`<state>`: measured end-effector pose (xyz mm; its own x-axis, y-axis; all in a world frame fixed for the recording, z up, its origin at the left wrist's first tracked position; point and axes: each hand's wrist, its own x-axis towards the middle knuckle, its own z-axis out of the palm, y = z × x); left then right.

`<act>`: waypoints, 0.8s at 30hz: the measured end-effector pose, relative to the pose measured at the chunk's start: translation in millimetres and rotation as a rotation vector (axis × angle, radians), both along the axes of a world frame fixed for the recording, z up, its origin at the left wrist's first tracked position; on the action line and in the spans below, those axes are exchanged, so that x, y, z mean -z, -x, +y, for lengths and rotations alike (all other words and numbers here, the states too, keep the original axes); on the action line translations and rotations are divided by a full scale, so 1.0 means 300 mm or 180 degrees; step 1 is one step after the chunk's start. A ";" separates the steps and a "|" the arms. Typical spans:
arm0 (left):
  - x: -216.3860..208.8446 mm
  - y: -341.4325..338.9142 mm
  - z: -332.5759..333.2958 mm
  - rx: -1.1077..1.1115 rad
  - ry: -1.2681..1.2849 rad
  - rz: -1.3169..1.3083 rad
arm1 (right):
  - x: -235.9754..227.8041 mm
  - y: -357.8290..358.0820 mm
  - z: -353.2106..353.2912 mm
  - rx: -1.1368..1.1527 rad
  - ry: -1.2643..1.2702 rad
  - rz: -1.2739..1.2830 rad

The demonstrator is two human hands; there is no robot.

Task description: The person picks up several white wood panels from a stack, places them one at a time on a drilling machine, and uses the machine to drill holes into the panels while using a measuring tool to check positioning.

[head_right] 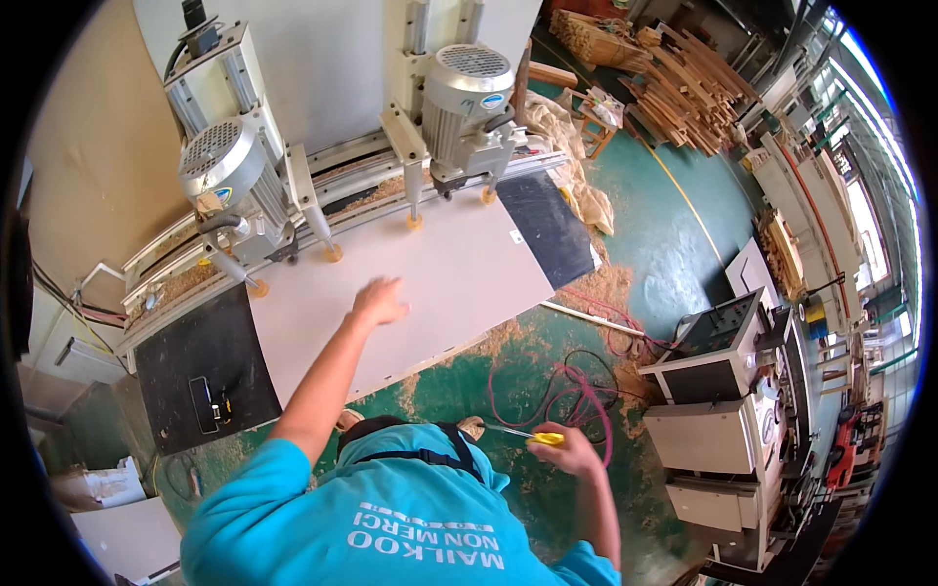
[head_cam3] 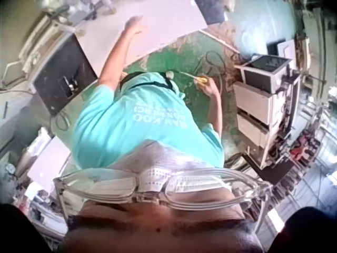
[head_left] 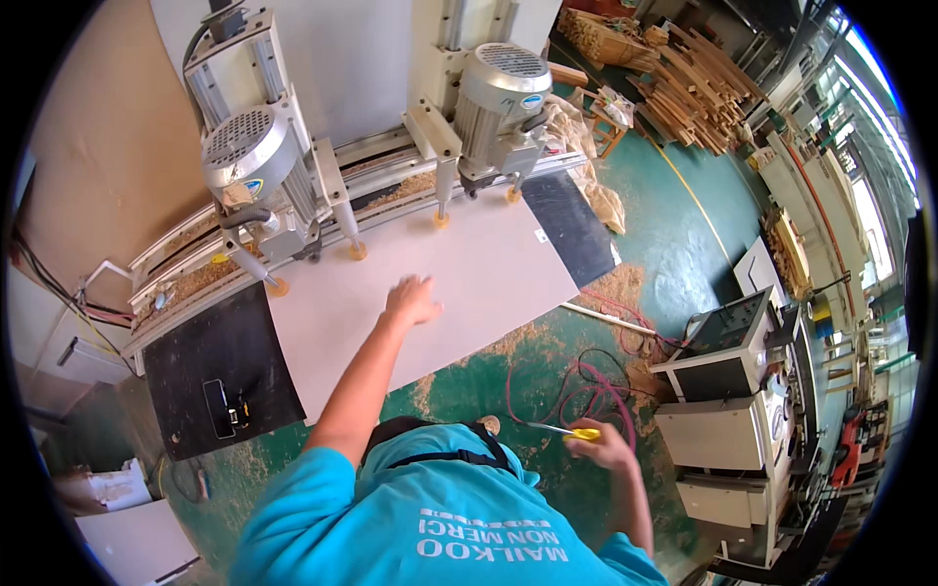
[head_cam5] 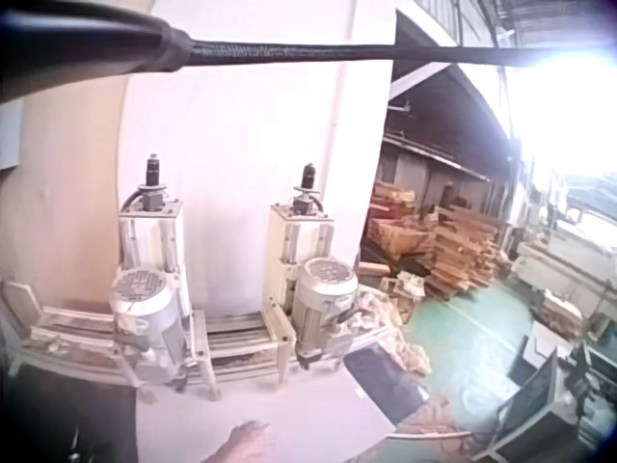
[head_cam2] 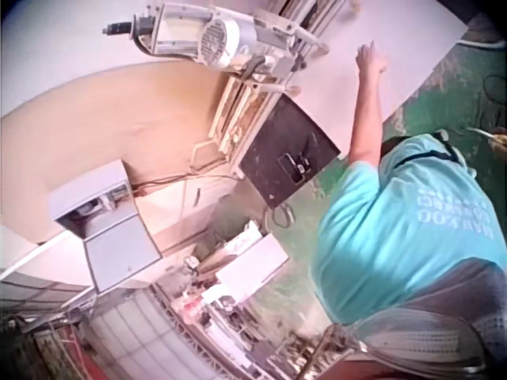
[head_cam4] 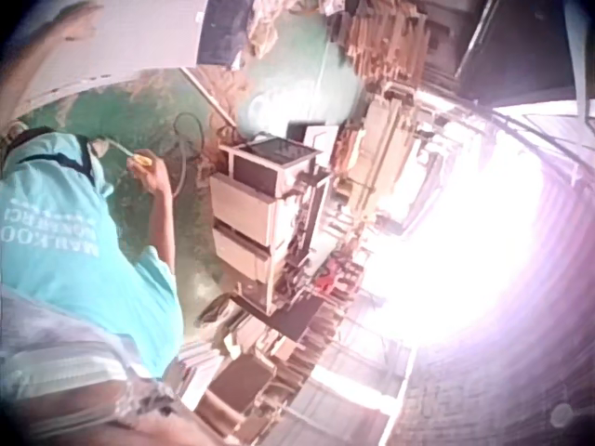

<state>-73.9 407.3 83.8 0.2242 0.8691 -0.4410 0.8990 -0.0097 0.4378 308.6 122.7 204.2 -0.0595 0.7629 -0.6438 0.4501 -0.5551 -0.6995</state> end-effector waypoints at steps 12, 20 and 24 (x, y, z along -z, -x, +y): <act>-0.400 -0.355 0.086 0.0686 -0.2449 0.0545 | 0.134 0.145 -0.155 0.1172 -0.0738 -0.0617; -0.346 -0.422 0.014 0.0466 -0.2903 0.0403 | -0.003 0.079 -0.234 0.1465 -0.0724 -0.0693; -0.300 -0.376 -0.038 0.0534 -0.2519 0.0208 | 0.027 0.126 -0.235 0.0941 -0.0386 -0.0510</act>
